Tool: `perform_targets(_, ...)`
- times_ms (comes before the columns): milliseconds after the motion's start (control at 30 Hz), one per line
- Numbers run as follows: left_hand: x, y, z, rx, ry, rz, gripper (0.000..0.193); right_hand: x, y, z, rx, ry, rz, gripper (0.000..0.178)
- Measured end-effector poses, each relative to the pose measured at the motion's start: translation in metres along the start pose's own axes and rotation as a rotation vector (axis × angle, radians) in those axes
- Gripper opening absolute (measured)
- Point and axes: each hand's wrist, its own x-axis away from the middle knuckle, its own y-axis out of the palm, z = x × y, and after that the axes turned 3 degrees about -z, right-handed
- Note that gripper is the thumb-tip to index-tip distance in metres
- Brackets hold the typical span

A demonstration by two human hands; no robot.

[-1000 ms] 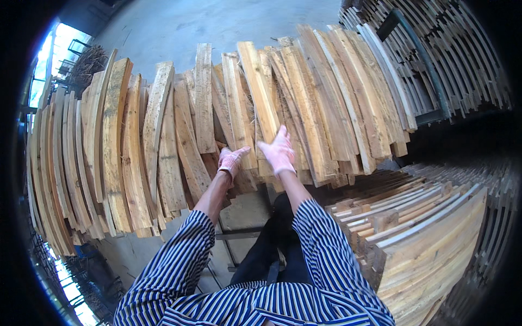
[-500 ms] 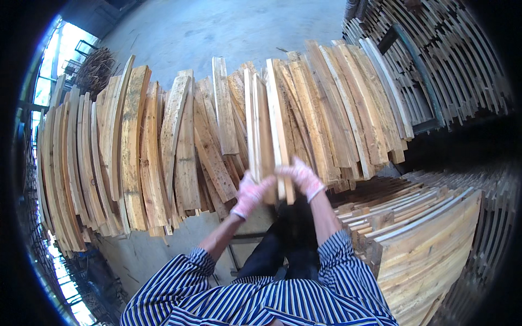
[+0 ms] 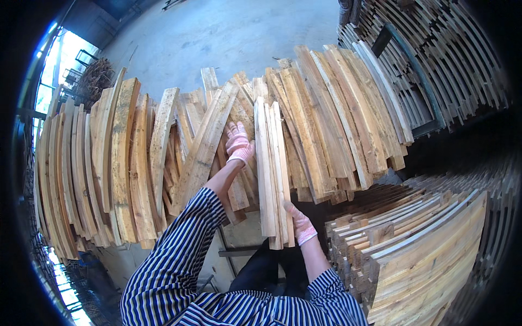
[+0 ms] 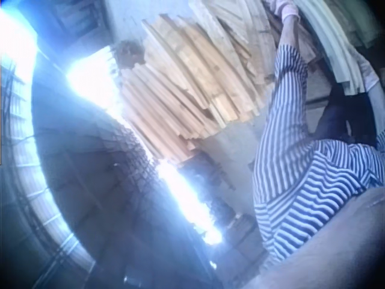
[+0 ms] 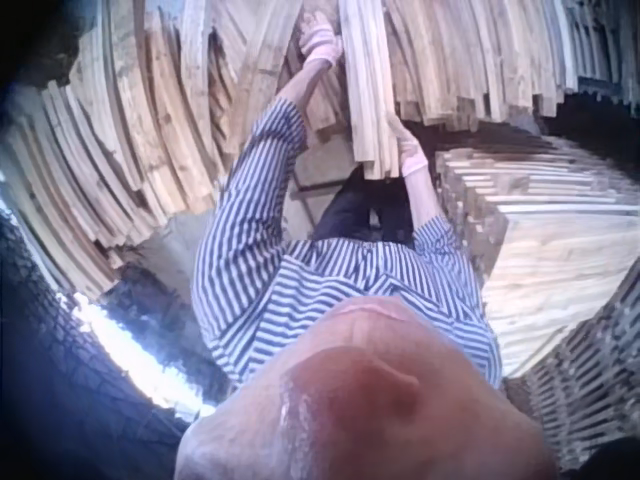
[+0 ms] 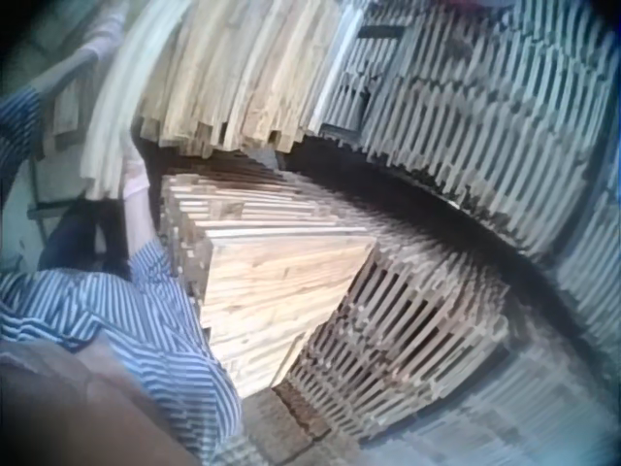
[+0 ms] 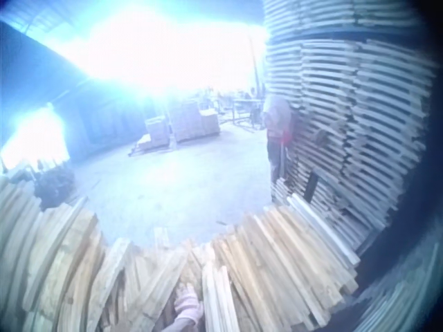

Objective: The person repeatedly picks up small wooden planks from a large pile and places them onto a growing stack. They handle the planks one at a time or in small groups, aligning them as they build the stack higher.

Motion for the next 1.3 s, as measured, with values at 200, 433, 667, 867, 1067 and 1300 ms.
perform_targets(200,0.043,-0.007,-0.013,-0.052,0.424,0.275,0.061,0.007,-0.007,-0.010,-0.030,0.002,-0.003,0.083)
perform_targets(433,0.061,-0.077,-0.061,-0.292,-0.122,0.084,0.104,0.002,0.012,-0.007,0.040,-0.028,0.001,0.076)
perform_targets(667,0.045,-0.096,-0.099,0.008,-0.117,0.004,0.103,0.009,0.029,-0.010,0.001,-0.021,-0.072,0.072)
perform_targets(867,0.056,-0.107,-0.088,0.062,-0.078,-0.076,0.093,0.016,0.048,-0.007,0.032,-0.088,-0.033,0.078)
perform_targets(1067,0.113,-0.118,0.013,1.169,-0.085,-0.582,0.056,0.010,0.046,-0.012,0.079,-0.106,0.052,0.073)
perform_targets(1300,0.121,-0.023,-0.057,1.478,0.154,-0.681,0.069,0.054,0.117,-0.011,0.373,-0.220,0.092,0.055)
